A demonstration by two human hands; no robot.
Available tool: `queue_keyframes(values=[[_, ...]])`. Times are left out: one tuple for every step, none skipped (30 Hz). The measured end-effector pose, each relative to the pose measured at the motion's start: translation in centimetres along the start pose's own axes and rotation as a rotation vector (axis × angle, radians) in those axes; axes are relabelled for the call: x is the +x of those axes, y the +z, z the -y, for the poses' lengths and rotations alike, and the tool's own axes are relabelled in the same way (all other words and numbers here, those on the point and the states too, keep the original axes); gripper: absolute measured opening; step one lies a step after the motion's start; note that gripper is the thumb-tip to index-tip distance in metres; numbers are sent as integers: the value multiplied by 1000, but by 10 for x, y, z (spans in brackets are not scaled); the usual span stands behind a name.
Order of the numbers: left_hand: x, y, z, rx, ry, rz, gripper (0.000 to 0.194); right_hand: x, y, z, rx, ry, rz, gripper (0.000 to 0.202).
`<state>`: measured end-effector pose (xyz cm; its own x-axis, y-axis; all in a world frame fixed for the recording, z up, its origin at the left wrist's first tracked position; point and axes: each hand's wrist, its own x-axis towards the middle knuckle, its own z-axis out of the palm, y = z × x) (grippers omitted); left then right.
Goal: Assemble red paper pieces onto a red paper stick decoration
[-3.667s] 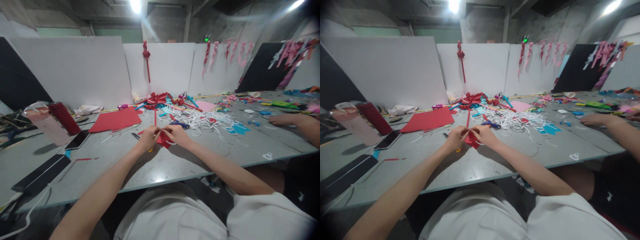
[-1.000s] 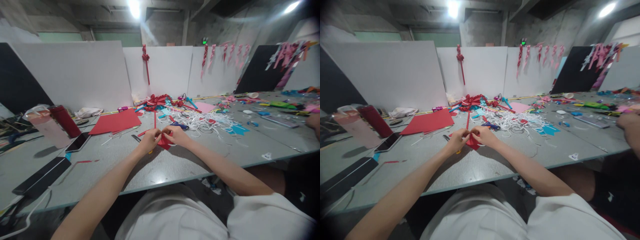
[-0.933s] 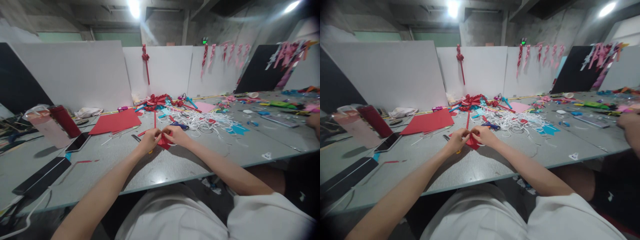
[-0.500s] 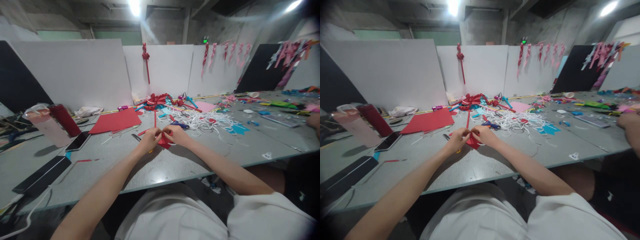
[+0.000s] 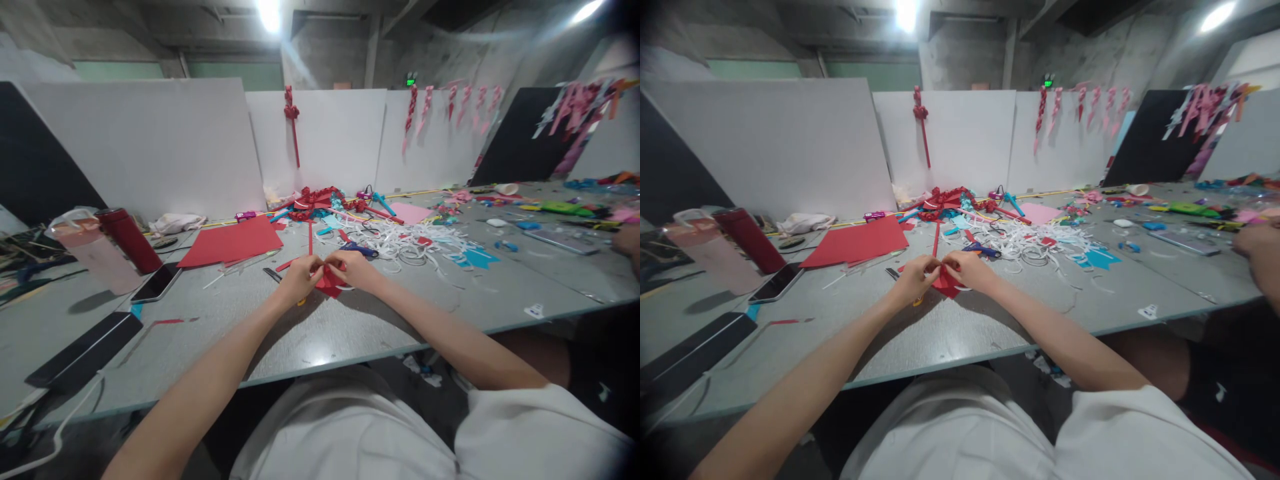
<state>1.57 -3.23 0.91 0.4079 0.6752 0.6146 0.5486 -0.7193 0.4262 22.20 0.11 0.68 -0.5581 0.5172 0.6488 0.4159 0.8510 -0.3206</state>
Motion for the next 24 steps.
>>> queue_keyframes(values=[[0, 0, 0, -2, -1, 2, 10, 0, 0, 0, 1, 5, -3, 13], [0, -1, -1, -3, -3, 3, 10, 0, 0, 0, 2, 11, -8, 12], [0, -1, -1, -3, -5, 4, 10, 0, 0, 1, 2, 15, -12, 12], [0, -1, -1, -3, -5, 4, 10, 0, 0, 1, 2, 18, -15, 11], [0, -1, -1, -4, -5, 2, 9, 0, -1, 2, 1, 19, -17, 11], [0, -1, -1, -4, -5, 0, 9, 0, -1, 3, 2, 21, -17, 10], [0, -1, -1, -4, -5, -3, 9, 1, -2, 4, 2, 25, -19, 10], [0, 0, -1, -3, -5, -4, 9, 1, -2, 5, 3, 32, -22, 10], [0, 0, -1, -2, -6, -6, 9, 1, -2, 6, 6, 40, -26, 10], [0, 1, 0, -2, -9, -10, 9, 1, -2, 6, 8, 48, -32, 10], [0, 1, 0, -2, -13, -14, 8, 1, -2, 7, 9, 55, -38, 9], [0, 2, 1, -3, -18, -19, 8, 1, -2, 7, 10, 59, -43, 9], [0, 2, 1, -4, -21, -23, 8, 1, -2, 8, 10, 62, -48, 9], [1, 2, 1, -6, -21, -25, 8, 1, -2, 8, 10, 66, -54, 9], [1, 3, 2, -6, -19, -27, 7, 1, -1, 8, 10, 71, -60, 9], [1, 3, 2, -4, -16, -30, 7, 1, -1, 8, 8, 77, -66, 10], [1, 3, 2, 0, -13, -33, 7, 2, -1, 8, 6, 84, -72, 10], [1, 3, 3, 4, -12, -36, 7, 2, 0, 8, 3, 91, -77, 10], [1, 3, 3, 9, -14, -37, 7, 2, 0, 9, 0, 97, -81, 10], [1, 3, 3, 12, -17, -37, 7, 2, 0, 9, -2, 102, -81, 11], [1, 3, 4, 14, -20, -35, 7, 2, 0, 9, -2, 106, -80, 11], [1, 3, 4, 17, -23, -32, 6, 2, 0, 10, -2, 111, -80, 11], [1, 3, 4, 19, -23, -28, 6, 2, 0, 10, -1, 114, -78, 11], [1, 3, 5, 21, -23, -26, 6, 2, 0, 10, 0, 118, -78, 11]])
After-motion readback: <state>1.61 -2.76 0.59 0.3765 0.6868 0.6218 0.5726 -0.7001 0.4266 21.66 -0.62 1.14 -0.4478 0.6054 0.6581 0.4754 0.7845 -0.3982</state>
